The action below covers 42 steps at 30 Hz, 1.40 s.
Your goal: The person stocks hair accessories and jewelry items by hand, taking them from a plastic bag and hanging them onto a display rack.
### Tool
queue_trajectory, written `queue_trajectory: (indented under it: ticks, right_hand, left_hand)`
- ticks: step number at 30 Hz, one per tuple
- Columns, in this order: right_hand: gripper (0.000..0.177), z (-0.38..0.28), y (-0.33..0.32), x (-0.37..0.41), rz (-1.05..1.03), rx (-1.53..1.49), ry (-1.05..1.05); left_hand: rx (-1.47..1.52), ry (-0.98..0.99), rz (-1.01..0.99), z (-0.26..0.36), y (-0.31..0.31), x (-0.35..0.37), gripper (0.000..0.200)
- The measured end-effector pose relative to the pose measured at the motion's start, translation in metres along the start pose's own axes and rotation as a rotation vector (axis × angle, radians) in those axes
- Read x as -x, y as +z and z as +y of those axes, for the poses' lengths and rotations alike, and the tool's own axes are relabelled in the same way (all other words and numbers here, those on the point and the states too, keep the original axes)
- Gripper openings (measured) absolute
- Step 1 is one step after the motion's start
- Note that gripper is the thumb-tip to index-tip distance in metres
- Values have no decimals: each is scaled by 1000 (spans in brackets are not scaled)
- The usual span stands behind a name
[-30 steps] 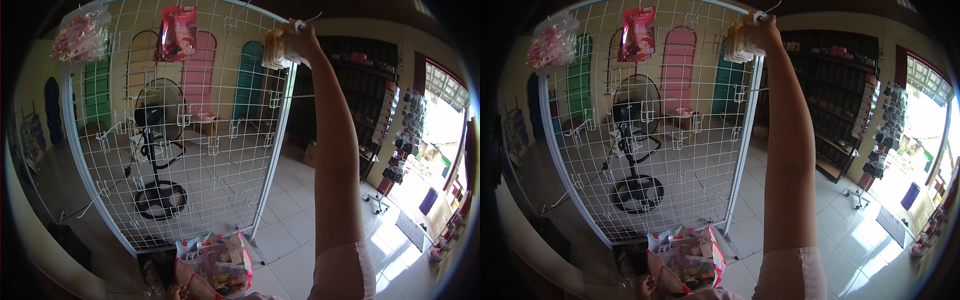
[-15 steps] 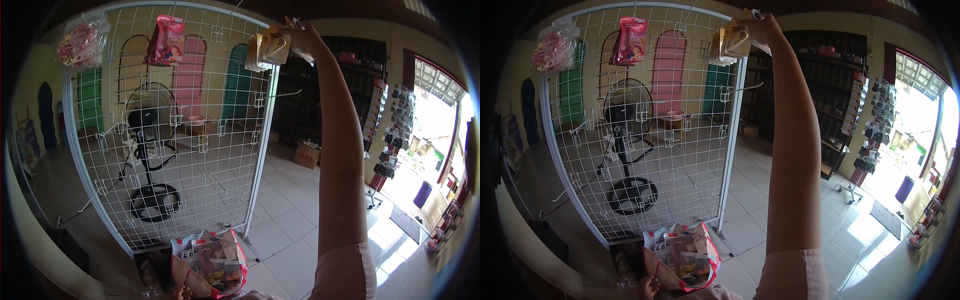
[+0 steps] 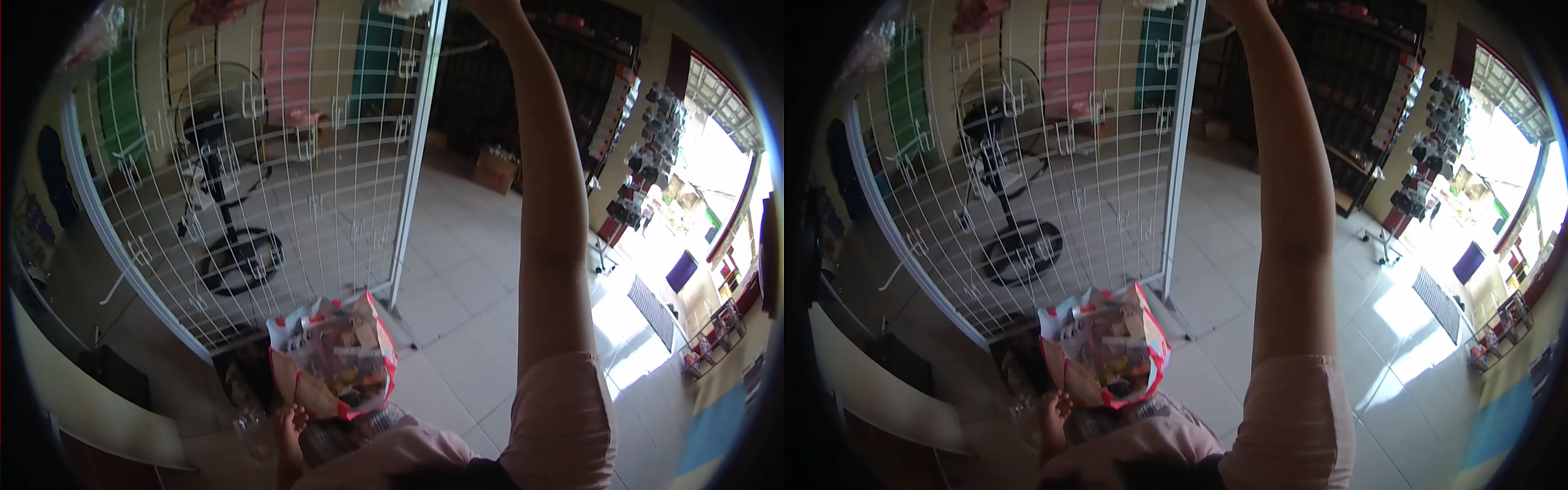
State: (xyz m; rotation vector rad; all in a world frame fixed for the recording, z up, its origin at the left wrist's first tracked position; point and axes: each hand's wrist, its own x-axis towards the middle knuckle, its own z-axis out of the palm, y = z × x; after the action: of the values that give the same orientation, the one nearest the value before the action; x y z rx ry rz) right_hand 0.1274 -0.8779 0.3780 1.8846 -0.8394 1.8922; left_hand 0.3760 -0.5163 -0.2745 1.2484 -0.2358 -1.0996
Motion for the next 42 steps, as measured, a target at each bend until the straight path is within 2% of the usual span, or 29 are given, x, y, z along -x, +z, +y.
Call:
queue_trajectory:
  ticks: [2,4,5,6,7,8,9,10,11,13,15,16,19,20,23,24,27,28,31,32,35,38,41,42]
  right_hand:
    - [82,-24,-22,54,87,-29,-121]
    - [39,-52,-36,132,98,-264,-217]
    - [39,-49,-31,175,124,-326,-348]
    - [55,-37,-27,219,20,-425,-271]
    - [27,-48,-32,273,-45,-394,-407]
    - [24,-53,-37,324,-240,-300,-400]
    - [20,-49,-32,383,-497,-519,-225]
    - [23,-46,-28,442,-666,-591,-41]
    - [19,-43,-31,489,-824,-554,45]
    - [26,-24,-38,580,-1159,-519,261]
    - [35,-6,-43,642,-1286,-366,175]
    - [41,-3,-46,657,-1347,-289,132]
    - [38,-8,-33,664,-1625,226,237]
    - [35,-16,-22,660,-1626,413,155]
    - [32,-25,16,677,-1730,578,-119]
    - [30,-26,22,686,-1598,546,-256]
    - [28,-25,37,692,-1784,590,-341]
    - [25,-21,29,692,-1722,486,-189]
    - [26,2,37,706,-1864,334,37]
    - [25,-5,32,690,-1795,255,170]
    - [35,5,30,714,-1583,-177,96]
    - [33,-6,33,693,-1772,6,-44]
    - [30,-9,37,684,-1758,74,-178]
    - [29,-10,35,679,-1584,30,-253]
  left_hand:
    - [-203,155,-47,12,16,8,11]
    - [-374,532,-71,-1,25,8,14]
    - [-594,633,-35,14,41,20,14]
    - [-759,717,-66,20,47,20,16]
    - [-1016,1005,-63,35,60,22,24]
    - [-1051,1079,-104,33,66,18,31]
    - [-1114,1050,-162,34,73,19,33]
    - [-1171,1027,-222,34,79,17,35]
    - [-1300,1056,-242,31,81,16,37]
    - [-1553,1114,-303,21,81,14,40]
    - [-1656,1045,-355,17,79,14,39]
    - [-1692,1026,-351,17,78,15,36]
    - [-1745,1010,-270,21,79,25,24]
    - [-1752,1017,-229,23,81,28,20]
    - [-1833,1014,-281,24,78,36,12]
    - [-1817,1021,-295,22,75,36,12]
    - [-1773,991,-287,14,68,44,11]
    - [-1768,956,-251,13,66,46,12]
    - [-1754,919,-175,11,63,46,12]
    - [-1750,915,-158,11,64,46,13]
    - [-1741,889,-152,14,68,46,14]
    - [-1713,875,-167,17,66,45,16]
    - [-1681,881,-168,16,61,46,18]
    - [-1678,880,-175,17,60,47,19]
